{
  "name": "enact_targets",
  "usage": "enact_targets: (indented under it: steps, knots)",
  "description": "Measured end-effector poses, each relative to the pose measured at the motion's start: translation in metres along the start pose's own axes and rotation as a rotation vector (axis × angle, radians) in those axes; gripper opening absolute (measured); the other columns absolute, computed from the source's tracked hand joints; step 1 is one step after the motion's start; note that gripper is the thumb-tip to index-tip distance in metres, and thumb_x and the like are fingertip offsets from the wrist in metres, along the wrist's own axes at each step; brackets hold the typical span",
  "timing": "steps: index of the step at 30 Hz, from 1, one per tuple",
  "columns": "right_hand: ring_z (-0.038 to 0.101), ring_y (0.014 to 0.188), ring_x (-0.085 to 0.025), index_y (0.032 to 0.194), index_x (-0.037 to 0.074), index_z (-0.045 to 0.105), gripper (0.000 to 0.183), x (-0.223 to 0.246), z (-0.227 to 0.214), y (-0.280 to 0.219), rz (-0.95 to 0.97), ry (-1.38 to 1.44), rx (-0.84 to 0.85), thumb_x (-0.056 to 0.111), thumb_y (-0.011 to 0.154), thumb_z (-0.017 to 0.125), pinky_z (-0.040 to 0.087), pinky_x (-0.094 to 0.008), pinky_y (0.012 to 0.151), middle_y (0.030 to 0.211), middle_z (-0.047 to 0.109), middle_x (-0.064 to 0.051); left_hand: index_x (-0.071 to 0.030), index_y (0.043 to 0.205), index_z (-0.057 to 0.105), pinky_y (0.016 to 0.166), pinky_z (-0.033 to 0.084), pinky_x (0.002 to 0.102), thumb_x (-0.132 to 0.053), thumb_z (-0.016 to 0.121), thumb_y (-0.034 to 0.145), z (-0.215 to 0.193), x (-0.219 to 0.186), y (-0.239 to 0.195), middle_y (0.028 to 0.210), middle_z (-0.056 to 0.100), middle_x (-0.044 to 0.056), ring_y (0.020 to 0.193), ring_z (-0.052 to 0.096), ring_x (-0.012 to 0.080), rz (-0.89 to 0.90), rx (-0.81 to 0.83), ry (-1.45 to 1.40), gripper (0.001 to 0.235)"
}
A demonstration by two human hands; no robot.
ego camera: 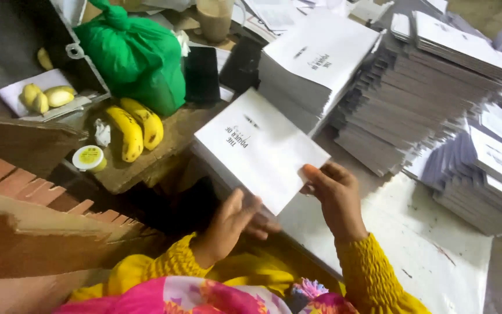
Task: Folding paper booklets and organizing them into neat stacks on a table in a print shop finishing area.
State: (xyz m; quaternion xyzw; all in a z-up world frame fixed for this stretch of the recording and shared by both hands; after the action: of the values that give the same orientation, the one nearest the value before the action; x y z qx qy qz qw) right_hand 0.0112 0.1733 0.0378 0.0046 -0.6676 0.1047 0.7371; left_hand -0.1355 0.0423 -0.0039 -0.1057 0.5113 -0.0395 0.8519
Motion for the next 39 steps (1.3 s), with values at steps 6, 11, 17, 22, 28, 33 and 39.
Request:
enact_targets:
  steps: [6,11,17,22,28,33,39]
  knots:
    - [0.068,0.061,-0.029,0.089,-0.013,0.062,0.030,-0.019,0.007,0.011,0.116,-0.215,0.001,0.010,0.078,0.078,0.059,-0.042,0.070,0.063,0.060,-0.023,0.000,0.086,0.064,0.040,0.053,0.027,-0.035,0.060,0.093,-0.031,0.013,-0.002,0.056,0.066,0.018,0.050,0.070,0.0262,-0.088,0.047,0.119,0.036]
    - [0.064,0.057,-0.020,0.084,-0.007,0.059,0.019,-0.023,0.000,0.006,0.121,-0.238,-0.046,0.007,0.080,0.072,0.058,-0.034,0.069,0.060,0.058,-0.018,-0.001,0.072,0.061,0.030,0.044,0.022,-0.030,0.065,0.092,-0.076,0.025,0.005,0.044,0.056,0.013,0.036,0.061,0.0205,-0.036,-0.132,0.288,0.036]
    - [0.064,0.059,-0.022,0.099,-0.014,0.053,0.025,-0.008,0.012,-0.006,0.099,-0.081,-0.026,0.002,0.086,0.066,0.062,-0.033,0.064,0.075,0.050,-0.016,0.000,0.079,0.054,0.032,0.046,0.023,-0.011,0.062,0.088,-0.054,0.001,0.011,0.061,0.069,0.021,0.046,0.069,0.0243,-0.037,-0.123,0.341,0.016]
    - [0.065,0.059,-0.026,0.100,-0.015,0.054,0.029,-0.006,0.018,0.000,0.053,-0.126,0.015,0.004,0.085,0.069,0.062,-0.039,0.066,0.072,0.052,-0.018,0.001,0.080,0.054,0.030,0.043,0.020,-0.003,0.052,0.085,-0.060,0.004,0.029,0.062,0.070,0.022,0.048,0.070,0.0256,-0.014,-0.201,0.346,0.007]
    - [0.066,0.061,-0.027,0.114,-0.018,0.049,0.049,-0.006,0.009,0.002,0.024,-0.238,-0.041,0.010,0.082,0.075,0.059,-0.041,0.072,0.075,0.055,-0.022,-0.005,0.089,0.050,0.035,0.043,0.019,-0.021,0.039,0.095,-0.063,-0.003,0.020,0.075,0.071,0.026,0.056,0.072,0.0289,0.071,-0.146,0.189,0.021]
    - [0.066,0.059,-0.024,0.114,-0.017,0.050,0.042,-0.019,0.014,0.011,-0.051,-0.123,0.015,0.007,0.086,0.072,0.060,-0.034,0.062,0.074,0.056,-0.018,-0.002,0.093,0.052,0.032,0.044,0.018,-0.023,0.045,0.101,-0.051,0.007,0.033,0.076,0.070,0.026,0.060,0.071,0.0309,0.061,-0.095,0.055,0.024]
    - [0.068,0.055,-0.023,0.125,-0.018,0.041,0.059,-0.034,0.017,0.037,-0.058,-0.223,0.015,0.015,0.087,0.073,0.054,-0.026,0.046,0.074,0.060,-0.019,-0.002,0.090,0.058,0.031,0.042,0.019,-0.030,0.051,0.100,-0.057,0.013,0.052,0.064,0.069,0.020,0.054,0.071,0.0268,0.072,-0.169,0.231,0.031]
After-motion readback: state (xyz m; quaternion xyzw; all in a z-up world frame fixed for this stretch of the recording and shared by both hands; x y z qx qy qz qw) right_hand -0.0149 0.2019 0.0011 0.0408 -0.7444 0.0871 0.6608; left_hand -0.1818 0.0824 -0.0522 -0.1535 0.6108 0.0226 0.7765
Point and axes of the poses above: each hand's wrist, its own y-axis towards the middle knuckle, its own z-axis out of the palm, x = y × z, the point moved 7 cm from there along y, towards the middle knuckle
